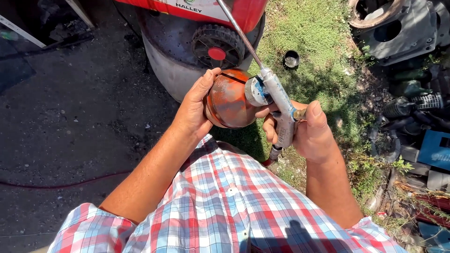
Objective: Troubleshooting and inspecting a pneumatic spray gun by disassembling the nozzle and paint cup to check for issues.
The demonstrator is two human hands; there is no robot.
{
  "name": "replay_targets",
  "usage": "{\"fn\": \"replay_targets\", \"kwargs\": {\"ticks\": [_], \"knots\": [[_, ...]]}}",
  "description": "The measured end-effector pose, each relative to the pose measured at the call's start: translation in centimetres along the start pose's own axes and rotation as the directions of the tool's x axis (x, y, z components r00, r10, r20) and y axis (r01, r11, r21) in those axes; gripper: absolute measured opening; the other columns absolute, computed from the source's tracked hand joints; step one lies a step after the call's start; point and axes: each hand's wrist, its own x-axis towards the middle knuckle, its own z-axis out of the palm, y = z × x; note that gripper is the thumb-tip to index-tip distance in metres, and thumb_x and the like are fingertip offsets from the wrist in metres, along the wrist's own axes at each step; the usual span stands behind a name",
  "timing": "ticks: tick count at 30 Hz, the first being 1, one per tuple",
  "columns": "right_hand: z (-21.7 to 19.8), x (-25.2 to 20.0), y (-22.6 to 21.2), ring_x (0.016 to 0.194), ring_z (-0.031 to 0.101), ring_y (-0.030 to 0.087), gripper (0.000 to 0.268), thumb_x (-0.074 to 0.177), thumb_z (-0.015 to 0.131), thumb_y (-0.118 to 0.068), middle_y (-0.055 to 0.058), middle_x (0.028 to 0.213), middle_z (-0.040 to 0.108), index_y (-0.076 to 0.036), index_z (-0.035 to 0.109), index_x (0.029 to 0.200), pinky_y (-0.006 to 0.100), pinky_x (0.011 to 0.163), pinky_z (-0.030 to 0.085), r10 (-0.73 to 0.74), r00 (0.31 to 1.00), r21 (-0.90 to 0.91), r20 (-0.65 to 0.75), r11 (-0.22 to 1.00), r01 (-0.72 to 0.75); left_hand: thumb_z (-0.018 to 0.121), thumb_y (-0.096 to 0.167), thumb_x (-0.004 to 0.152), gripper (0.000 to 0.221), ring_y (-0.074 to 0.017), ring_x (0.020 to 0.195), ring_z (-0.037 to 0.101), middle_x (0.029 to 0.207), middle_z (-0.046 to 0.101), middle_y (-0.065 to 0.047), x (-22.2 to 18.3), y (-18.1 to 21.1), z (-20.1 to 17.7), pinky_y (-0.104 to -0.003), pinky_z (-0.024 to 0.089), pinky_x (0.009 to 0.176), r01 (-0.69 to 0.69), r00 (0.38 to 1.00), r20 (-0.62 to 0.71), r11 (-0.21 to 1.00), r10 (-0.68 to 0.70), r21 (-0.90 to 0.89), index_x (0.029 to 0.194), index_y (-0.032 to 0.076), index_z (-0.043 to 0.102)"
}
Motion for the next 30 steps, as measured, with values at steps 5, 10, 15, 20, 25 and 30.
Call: {"fn": "replay_targets", "kwargs": {"ticks": [5, 10, 15, 20, 25, 30], "knots": [[-0.6, -1.3, -0.4, 0.064, 0.081, 0.027, 0.112, 0.106, 0.034, -0.09, 0.02, 0.074, 0.077, 0.006, 0.085, 0.13, 0.036, 0.045, 0.063, 0.023, 1.0, -0.114, 0.01, 0.993, -0.022, 0.093, 0.04, 0.103, 0.057, -0.0347, 0.121, 0.084, 0.129, 0.079, -0.017, -0.9, -1.2, -0.3, -0.055, 0.074, 0.104, 0.0, 1.0, -0.022, 1.0, 0.0, -0.007, 0.148, 0.009, 0.076], [-0.7, -2.3, -0.6, 0.07, 0.084, 0.027, 0.113, 0.101, 0.04, -0.094, 0.019, 0.076, 0.078, 0.004, 0.086, 0.133, 0.035, 0.046, 0.064, 0.042, 0.997, -0.152, 0.065, 0.988, -0.031, 0.093, 0.039, 0.104, 0.056, -0.0349, 0.12, 0.084, 0.129, 0.079, -0.017, -1.4, -2.1, -0.6, -0.055, 0.075, 0.103, -0.004, 0.999, -0.033, 1.0, 0.004, -0.013, 0.148, 0.008, 0.077], [-0.8, -3.2, 3.4, 0.049, 0.065, 0.024, 0.118, 0.107, 0.034, -0.092, 0.017, 0.062, 0.064, 0.018, 0.075, 0.128, 0.04, 0.046, 0.062, -0.063, 0.998, 0.148, -0.013, 0.987, 0.064, 0.087, 0.049, 0.106, 0.054, -0.0331, 0.115, 0.086, 0.122, 0.083, -0.016, -2.3, -1.8, 0.6, -0.052, 0.076, 0.101, 0.017, 1.0, 0.021, 1.0, -0.016, -0.017, 0.145, 0.011, 0.08], [0.3, -3.8, 5.5, 0.046, 0.061, 0.021, 0.121, 0.103, 0.044, -0.095, 0.016, 0.061, 0.06, 0.021, 0.072, 0.125, 0.04, 0.043, 0.056, -0.103, 0.992, 0.273, -0.071, 0.955, 0.119, 0.078, 0.056, 0.11, 0.053, -0.0351, 0.112, 0.088, 0.121, 0.088, -0.019, -2.0, -3.2, 0.5, -0.053, 0.077, 0.097, 0.061, 0.996, 0.065, 0.995, -0.056, -0.074, 0.139, 0.011, 0.085], [-0.5, -2.0, 7.3, 0.045, 0.057, 0.018, 0.104, 0.103, 0.056, -0.091, 0.013, 0.059, 0.059, 0.011, 0.075, 0.111, 0.036, 0.041, 0.051, -0.054, 0.993, 0.288, -0.102, 0.954, 0.082, 0.079, 0.059, 0.109, 0.05, -0.037, 0.112, 0.087, 0.119, 0.088, -0.018, -1.3, -2.5, 0.9, -0.054, 0.075, 0.096, 0.161, 0.986, -0.016, 0.982, -0.164, -0.098, 0.128, 0.014, 0.087], [0.6, -1.3, 7.3, 0.045, 0.054, 0.018, 0.084, 0.107, 0.057, -0.079, 0.009, 0.059, 0.055, 0.003, 0.071, 0.098, 0.036, 0.039, 0.049, -0.013, 0.987, 0.279, -0.158, 0.958, 0.057, 0.083, 0.064, 0.106, 0.052, -0.0372, 0.111, 0.087, 0.119, 0.089, -0.018, -0.4, -1.5, 0.7, -0.054, 0.075, 0.097, 0.281, 0.958, -0.031, 0.956, -0.284, -0.081, 0.124, 0.016, 0.085]]}}
